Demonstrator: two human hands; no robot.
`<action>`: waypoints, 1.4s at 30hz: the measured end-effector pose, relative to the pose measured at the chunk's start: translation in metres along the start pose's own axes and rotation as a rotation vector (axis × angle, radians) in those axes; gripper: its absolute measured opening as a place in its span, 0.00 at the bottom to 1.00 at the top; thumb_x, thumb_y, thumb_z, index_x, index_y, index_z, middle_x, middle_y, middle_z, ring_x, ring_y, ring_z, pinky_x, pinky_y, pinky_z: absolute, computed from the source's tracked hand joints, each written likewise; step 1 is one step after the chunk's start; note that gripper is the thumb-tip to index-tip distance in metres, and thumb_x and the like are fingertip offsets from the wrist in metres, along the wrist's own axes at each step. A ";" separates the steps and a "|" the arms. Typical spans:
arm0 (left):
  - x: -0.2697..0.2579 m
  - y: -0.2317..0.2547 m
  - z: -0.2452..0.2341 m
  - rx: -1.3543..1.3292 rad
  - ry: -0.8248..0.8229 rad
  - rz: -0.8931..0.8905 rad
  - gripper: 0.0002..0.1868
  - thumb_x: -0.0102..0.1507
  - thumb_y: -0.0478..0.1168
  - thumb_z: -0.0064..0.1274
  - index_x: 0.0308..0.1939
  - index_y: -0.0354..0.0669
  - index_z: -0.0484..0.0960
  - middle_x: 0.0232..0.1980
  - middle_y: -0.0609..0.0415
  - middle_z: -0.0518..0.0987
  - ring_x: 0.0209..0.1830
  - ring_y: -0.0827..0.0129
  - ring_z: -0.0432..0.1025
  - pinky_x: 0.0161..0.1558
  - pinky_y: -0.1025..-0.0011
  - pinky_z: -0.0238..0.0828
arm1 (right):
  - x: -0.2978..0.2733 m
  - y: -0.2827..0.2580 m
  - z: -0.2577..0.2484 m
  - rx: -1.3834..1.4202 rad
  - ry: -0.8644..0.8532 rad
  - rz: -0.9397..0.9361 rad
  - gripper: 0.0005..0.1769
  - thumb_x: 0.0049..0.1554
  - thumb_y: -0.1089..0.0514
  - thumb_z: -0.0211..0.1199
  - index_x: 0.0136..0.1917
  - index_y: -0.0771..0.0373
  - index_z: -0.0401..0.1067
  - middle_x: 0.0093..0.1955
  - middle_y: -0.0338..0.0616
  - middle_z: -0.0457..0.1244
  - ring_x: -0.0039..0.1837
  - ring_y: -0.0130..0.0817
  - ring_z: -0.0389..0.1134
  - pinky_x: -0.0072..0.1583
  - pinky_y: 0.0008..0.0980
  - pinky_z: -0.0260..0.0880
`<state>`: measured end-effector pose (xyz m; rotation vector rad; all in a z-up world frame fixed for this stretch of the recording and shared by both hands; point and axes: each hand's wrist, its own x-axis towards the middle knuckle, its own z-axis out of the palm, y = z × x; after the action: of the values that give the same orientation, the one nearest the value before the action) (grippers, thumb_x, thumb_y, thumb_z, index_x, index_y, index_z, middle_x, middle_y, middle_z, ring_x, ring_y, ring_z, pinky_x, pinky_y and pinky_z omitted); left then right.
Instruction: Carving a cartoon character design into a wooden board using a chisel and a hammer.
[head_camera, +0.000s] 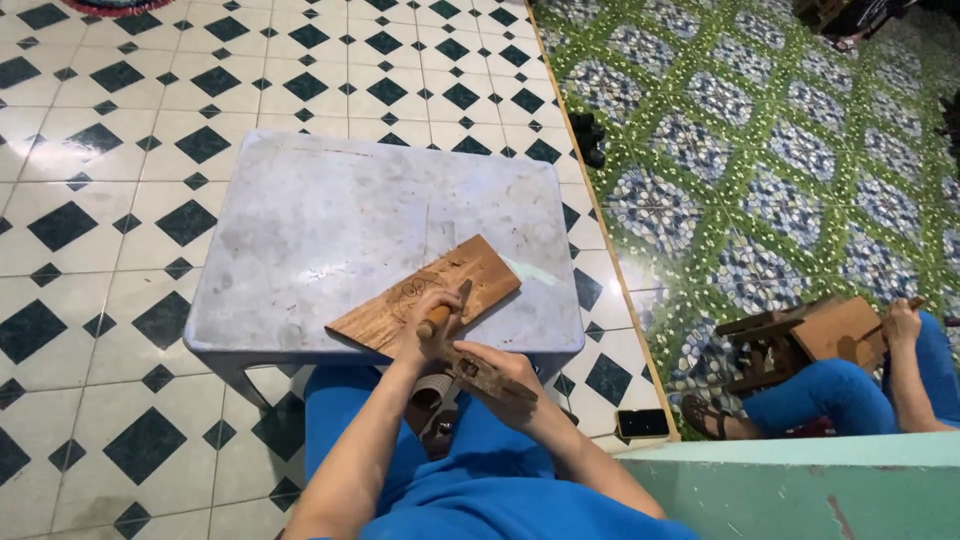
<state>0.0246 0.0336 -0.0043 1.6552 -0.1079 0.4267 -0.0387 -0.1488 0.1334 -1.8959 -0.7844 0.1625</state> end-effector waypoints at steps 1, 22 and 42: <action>0.003 -0.003 0.002 -0.014 0.013 0.016 0.07 0.60 0.30 0.63 0.38 0.49 0.85 0.47 0.54 0.84 0.53 0.57 0.78 0.59 0.59 0.70 | 0.002 -0.003 -0.003 -0.009 -0.004 0.001 0.27 0.60 0.61 0.69 0.71 0.64 0.68 0.60 0.56 0.70 0.60 0.59 0.72 0.56 0.59 0.78; -0.013 -0.003 0.010 -0.068 -0.152 -0.025 0.10 0.62 0.30 0.60 0.45 0.48 0.85 0.55 0.47 0.80 0.60 0.43 0.74 0.61 0.48 0.70 | -0.001 0.033 0.018 -0.204 -0.016 -0.064 0.26 0.65 0.58 0.61 0.76 0.59 0.66 0.60 0.52 0.70 0.59 0.54 0.73 0.54 0.50 0.79; -0.019 -0.020 0.013 -0.068 -0.157 0.060 0.07 0.64 0.36 0.62 0.46 0.47 0.84 0.57 0.47 0.79 0.61 0.51 0.73 0.64 0.56 0.67 | -0.023 0.063 0.034 -0.352 0.180 -0.173 0.23 0.61 0.56 0.67 0.70 0.52 0.74 0.52 0.41 0.74 0.51 0.39 0.76 0.48 0.34 0.78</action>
<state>0.0162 0.0201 -0.0307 1.6205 -0.2868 0.3343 -0.0435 -0.1518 0.0585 -2.1222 -0.8918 -0.2670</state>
